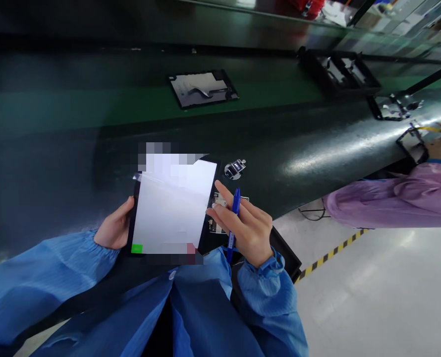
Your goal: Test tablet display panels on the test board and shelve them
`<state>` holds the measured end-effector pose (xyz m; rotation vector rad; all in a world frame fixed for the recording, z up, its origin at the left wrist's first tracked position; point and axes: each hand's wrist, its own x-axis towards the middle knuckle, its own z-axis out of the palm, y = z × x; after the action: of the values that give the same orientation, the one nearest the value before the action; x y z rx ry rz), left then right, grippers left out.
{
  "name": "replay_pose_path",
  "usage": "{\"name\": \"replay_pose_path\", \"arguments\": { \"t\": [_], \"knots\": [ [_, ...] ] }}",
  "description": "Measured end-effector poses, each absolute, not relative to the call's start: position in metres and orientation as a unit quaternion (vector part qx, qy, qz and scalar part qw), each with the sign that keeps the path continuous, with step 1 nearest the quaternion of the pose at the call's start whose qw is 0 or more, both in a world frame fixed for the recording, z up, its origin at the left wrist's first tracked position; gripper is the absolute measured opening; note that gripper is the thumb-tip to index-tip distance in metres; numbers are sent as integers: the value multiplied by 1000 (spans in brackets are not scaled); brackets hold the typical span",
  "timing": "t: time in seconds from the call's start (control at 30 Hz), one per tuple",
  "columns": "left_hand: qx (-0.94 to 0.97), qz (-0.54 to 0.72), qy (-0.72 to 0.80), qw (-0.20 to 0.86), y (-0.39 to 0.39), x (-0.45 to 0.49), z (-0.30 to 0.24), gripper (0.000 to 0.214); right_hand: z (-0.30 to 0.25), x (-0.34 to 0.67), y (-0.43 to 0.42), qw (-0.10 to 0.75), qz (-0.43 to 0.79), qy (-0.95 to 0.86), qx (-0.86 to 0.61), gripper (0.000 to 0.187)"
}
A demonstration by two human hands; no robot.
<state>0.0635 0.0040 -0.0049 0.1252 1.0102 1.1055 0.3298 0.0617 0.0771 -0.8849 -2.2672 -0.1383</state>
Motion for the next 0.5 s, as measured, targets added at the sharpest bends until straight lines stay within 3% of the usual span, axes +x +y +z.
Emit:
{"name": "replay_pose_path", "arguments": {
  "t": [0.13,0.3,0.5],
  "knots": [
    [47,506,451,734,5,62,-5,42,77,339,61,319,4,-890,-325,8],
    [41,494,423,758,6,58,-7,51,89,351,58,286,15,-908,-307,8],
    [51,509,415,753,4,67,-3,51,123,313,74,303,51,-933,-185,29]
  ]
}}
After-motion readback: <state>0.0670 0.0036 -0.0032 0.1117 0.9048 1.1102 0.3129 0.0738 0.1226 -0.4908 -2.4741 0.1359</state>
